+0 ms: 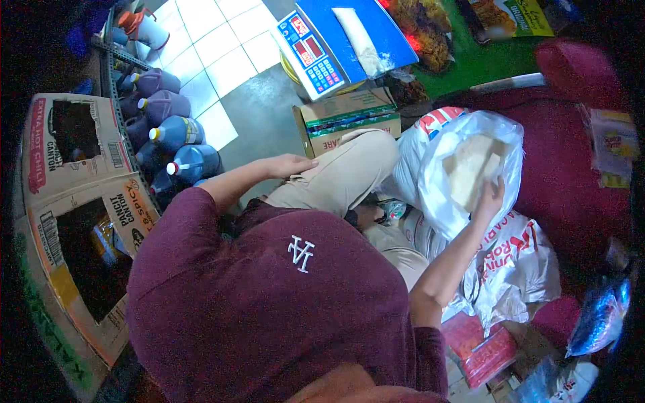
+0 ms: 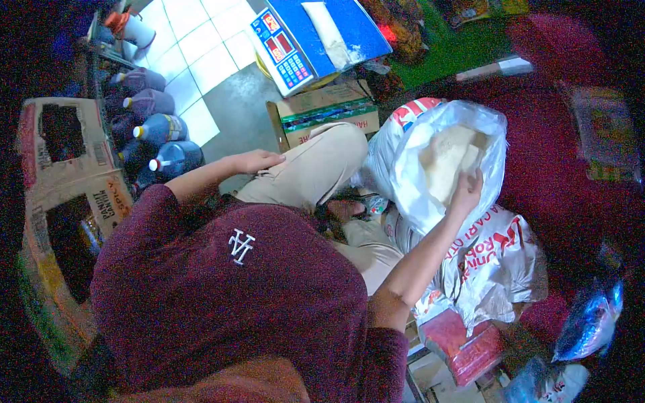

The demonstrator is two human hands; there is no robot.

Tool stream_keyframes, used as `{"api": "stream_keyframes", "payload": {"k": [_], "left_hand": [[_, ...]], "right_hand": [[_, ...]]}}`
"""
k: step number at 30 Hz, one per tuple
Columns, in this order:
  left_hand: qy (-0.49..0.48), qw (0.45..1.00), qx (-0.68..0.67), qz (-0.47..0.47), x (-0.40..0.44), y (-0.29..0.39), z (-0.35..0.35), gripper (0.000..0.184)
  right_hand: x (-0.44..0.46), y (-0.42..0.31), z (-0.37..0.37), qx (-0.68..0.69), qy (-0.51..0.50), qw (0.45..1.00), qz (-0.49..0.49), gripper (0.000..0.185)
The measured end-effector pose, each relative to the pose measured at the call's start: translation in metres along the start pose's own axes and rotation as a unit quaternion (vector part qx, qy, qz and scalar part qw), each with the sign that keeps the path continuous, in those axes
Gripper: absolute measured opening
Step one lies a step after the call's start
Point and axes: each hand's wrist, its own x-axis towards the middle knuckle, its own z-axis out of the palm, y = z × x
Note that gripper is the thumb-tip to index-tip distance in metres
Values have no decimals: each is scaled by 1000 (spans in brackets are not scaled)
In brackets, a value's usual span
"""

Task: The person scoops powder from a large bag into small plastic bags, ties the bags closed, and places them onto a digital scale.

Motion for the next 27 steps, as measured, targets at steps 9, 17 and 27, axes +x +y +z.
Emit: {"api": "stream_keyframes", "payload": {"k": [9, 17, 27], "left_hand": [[229, 902, 138, 338, 32, 58, 10, 57], [212, 762, 413, 451, 77, 127, 84, 32], [205, 797, 308, 477, 73, 123, 67, 16]], "right_hand": [[-17, -35, 16, 13, 16, 1000, -19, 50], [-41, -134, 104, 90, -137, 986, -34, 49], [-31, -118, 201, 20, -248, 957, -146, 44]]}}
